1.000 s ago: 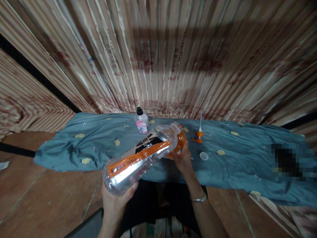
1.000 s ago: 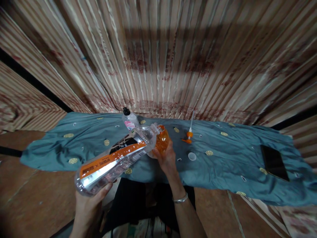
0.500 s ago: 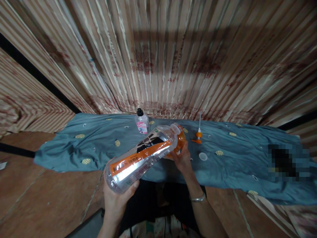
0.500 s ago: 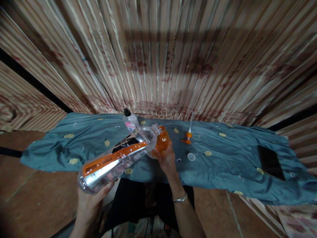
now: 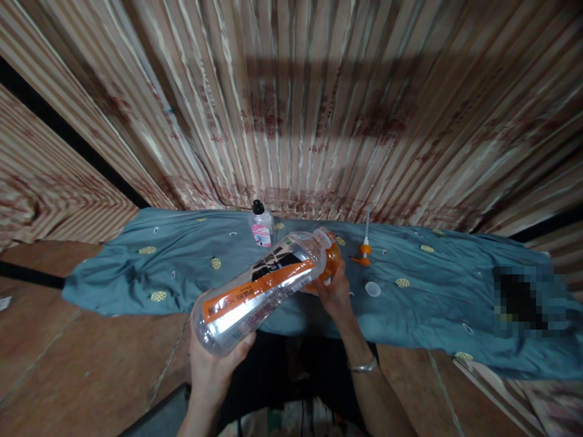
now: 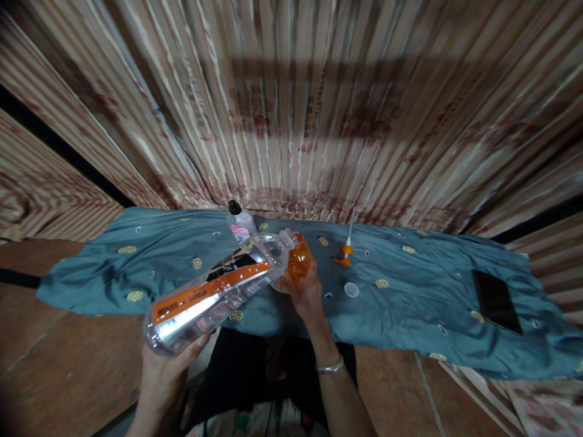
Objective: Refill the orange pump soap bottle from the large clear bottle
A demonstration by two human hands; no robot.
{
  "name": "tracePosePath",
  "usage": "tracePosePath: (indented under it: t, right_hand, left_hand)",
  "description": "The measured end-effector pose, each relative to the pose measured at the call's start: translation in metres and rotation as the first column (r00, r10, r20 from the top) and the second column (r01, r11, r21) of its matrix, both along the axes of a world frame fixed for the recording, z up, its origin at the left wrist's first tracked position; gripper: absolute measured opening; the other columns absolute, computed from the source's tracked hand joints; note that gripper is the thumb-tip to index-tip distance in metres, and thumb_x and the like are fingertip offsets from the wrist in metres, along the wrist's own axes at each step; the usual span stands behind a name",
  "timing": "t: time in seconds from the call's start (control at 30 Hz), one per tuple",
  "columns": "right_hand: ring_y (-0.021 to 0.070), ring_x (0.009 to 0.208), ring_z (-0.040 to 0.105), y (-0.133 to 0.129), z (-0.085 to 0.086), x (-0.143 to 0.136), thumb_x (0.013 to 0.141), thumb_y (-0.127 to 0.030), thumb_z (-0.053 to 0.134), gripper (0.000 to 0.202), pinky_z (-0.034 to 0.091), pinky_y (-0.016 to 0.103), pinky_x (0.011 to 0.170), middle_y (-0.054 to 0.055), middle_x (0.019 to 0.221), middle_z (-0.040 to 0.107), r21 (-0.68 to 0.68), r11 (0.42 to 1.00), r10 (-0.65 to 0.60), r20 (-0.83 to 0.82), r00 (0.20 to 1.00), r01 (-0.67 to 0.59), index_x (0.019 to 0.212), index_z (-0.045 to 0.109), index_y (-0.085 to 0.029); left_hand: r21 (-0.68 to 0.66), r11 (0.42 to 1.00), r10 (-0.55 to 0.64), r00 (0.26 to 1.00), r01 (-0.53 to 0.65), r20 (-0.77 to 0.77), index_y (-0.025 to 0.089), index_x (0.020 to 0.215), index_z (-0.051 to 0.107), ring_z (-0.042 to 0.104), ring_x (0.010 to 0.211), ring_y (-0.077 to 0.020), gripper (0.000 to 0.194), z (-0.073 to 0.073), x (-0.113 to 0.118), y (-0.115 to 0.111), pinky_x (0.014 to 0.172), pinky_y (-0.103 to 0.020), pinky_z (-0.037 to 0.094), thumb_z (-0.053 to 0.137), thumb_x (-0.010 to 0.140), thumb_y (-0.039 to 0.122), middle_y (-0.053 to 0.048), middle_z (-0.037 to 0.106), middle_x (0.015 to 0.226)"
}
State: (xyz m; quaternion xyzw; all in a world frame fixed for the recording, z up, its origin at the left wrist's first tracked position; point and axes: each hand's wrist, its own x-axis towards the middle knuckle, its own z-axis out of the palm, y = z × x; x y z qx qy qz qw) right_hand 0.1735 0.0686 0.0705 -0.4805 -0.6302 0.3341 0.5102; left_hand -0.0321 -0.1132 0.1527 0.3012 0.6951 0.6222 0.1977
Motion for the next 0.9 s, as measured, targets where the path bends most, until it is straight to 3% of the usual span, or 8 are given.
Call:
tracePosePath:
  t: [0.3, 0.7, 0.9]
  right_hand:
    - [0.0387, 0.116, 0.081, 0.0003, 0.0013, -0.0006, 0.087, -0.069, 0.079, 0.082, 0.067, 0.053, 0.096, 0.017, 0.131, 0.079, 0.015, 1.0, -0.006, 0.005, 1.0, 0.006, 0.148, 0.052, -0.022]
    - [0.0389, 0.115, 0.082, -0.0004, 0.0041, -0.0018, 0.081, -0.07, 0.082, 0.085, 0.068, 0.053, 0.095, 0.018, 0.13, 0.081, -0.059, 0.998, -0.018, -0.031, 0.999, 0.016, 0.145, 0.053, -0.022]
    - [0.0399, 0.118, 0.08, -0.0011, 0.0055, -0.0005, 0.081, -0.074, 0.081, 0.091, 0.067, 0.053, 0.097, 0.02, 0.133, 0.079, -0.065, 0.998, -0.012, -0.02, 1.0, 0.011, 0.148, 0.052, -0.02]
  left_hand:
    - [0.014, 1.0, 0.008, 0.999, -0.008, 0.033, 0.02, 0.142, 0.063, 0.072, 0.128, -0.0389, 0.099, -0.0055, -0.0021, 0.0012, 0.117, -0.056, 0.055, 0.102, 0.056, 0.051, -0.015, 0.074, 0.135]
    - [0.013, 1.0, -0.004, 0.999, 0.003, 0.036, 0.018, 0.149, 0.059, 0.069, 0.134, -0.0395, 0.103, -0.0012, 0.0042, 0.0013, 0.122, -0.057, 0.051, 0.1, 0.061, 0.054, -0.018, 0.07, 0.146]
    - [0.014, 1.0, -0.012, 1.0, 0.012, -0.003, 0.019, 0.145, 0.062, 0.07, 0.132, -0.0383, 0.098, -0.0005, 0.0026, 0.0004, 0.12, -0.056, 0.052, 0.1, 0.062, 0.052, -0.016, 0.072, 0.14]
